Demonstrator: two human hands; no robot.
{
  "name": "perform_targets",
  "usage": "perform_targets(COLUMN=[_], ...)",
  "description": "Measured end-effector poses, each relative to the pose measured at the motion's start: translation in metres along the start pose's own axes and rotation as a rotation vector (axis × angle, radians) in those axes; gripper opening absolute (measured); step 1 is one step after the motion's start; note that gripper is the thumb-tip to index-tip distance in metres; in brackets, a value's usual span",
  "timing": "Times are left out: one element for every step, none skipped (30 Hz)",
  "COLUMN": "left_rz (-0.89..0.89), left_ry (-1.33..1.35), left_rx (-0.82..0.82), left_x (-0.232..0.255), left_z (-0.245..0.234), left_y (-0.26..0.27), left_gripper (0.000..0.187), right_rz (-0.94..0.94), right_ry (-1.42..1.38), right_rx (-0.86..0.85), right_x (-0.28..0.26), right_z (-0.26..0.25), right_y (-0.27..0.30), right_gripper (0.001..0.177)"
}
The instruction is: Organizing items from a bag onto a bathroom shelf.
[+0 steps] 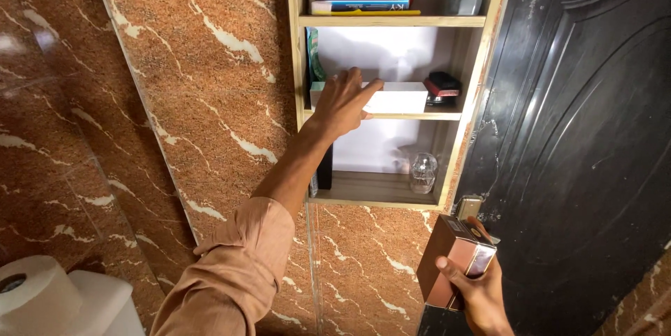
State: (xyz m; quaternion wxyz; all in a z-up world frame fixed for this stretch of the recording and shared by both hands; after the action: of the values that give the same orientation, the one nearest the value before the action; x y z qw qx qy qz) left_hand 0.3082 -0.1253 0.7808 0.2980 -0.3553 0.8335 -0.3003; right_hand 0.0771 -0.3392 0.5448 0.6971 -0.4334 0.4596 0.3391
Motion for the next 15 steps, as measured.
perform_targets(left_rz=[0.001, 0.008, 0.016, 0.016, 0.032, 0.046, 0.045, 0.089, 0.131, 0.128, 0.133, 0.139, 0.135, 0.146, 0.157], left_ry=[0.003, -0.043, -0.088, -0.086, -0.071, -0.054, -0.048, 0.007, 0.063, 0.07, 0.016, -0.039, -0.032, -0.023, -0.014], left_rx=[0.001, 0.019, 0.037, 0.035, 0.07, 0.1, 0.092, 0.165, 0.238, 0.227, 0.261, 0.297, 0.287, 0.315, 0.343], left_x=[0.002, 0.003, 0.005, 0.008, 0.011, 0.015, 0.02, 0.029, 0.037, 0.043, 0.051, 0.058, 0.066, 0.075, 0.084], left_z=[-0.001, -0.002, -0.003, -0.005, -0.008, -0.01, -0.016, -0.025, -0.035, -0.028, -0.024, -0.021, -0.018, -0.017, -0.016], left_y=[0.001, 0.004, 0.006, 0.008, 0.01, 0.016, 0.02, 0.028, 0.035, 0.042, 0.05, 0.057, 0.065, 0.073, 0.081], left_gripper=[0.074, 0.074, 0.074, 0.074, 0.07, 0.067, 0.067, 0.065, 0.065, 0.065, 0.063, 0.064, 0.064, 0.063, 0.062], right_rz=[0.0, -0.008, -0.016, -0.014, -0.022, -0.024, -0.015, -0.019, -0.024, -0.01, -0.033, -0.058, -0.046, -0.063, -0.079], right_ry=[0.003, 0.007, 0.011, 0.013, 0.019, 0.027, 0.03, 0.045, 0.06, 0.063, 0.054, 0.044, 0.047, 0.028, 0.01], right_rx=[0.002, 0.005, 0.007, 0.009, 0.013, 0.018, 0.021, 0.019, 0.017, 0.019, 0.004, -0.012, -0.011, -0.023, -0.035], right_x=[0.0, 0.001, 0.001, 0.0, -0.002, -0.002, -0.002, -0.002, -0.001, 0.002, 0.003, 0.004, 0.008, 0.011, 0.014], right_z=[0.0, 0.0, 0.0, 0.002, 0.003, 0.003, 0.004, 0.004, 0.003, 0.004, 0.005, 0.006, 0.006, 0.007, 0.008], right_y=[0.001, 0.002, 0.003, 0.003, 0.004, 0.007, 0.006, 0.008, 0.009, 0.01, 0.012, 0.012, 0.014, 0.015, 0.016], right_gripper=[0.103, 0.102, 0.102, 0.102, 0.102, 0.102, 0.102, 0.103, 0.103, 0.103, 0.104, 0.105, 0.105, 0.106, 0.107])
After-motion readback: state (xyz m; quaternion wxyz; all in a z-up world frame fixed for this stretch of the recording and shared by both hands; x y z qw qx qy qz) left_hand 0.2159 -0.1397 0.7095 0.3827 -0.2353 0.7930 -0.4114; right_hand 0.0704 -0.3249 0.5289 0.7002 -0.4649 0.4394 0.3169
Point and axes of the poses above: each hand's wrist, its own y-axis away from the middle knuckle, its own z-axis out of the palm, x = y × z, the point moved 5 cm from there along -y, towards the middle knuckle, and after that the axes turned 2 degrees about -z, right-handed, at the moved point
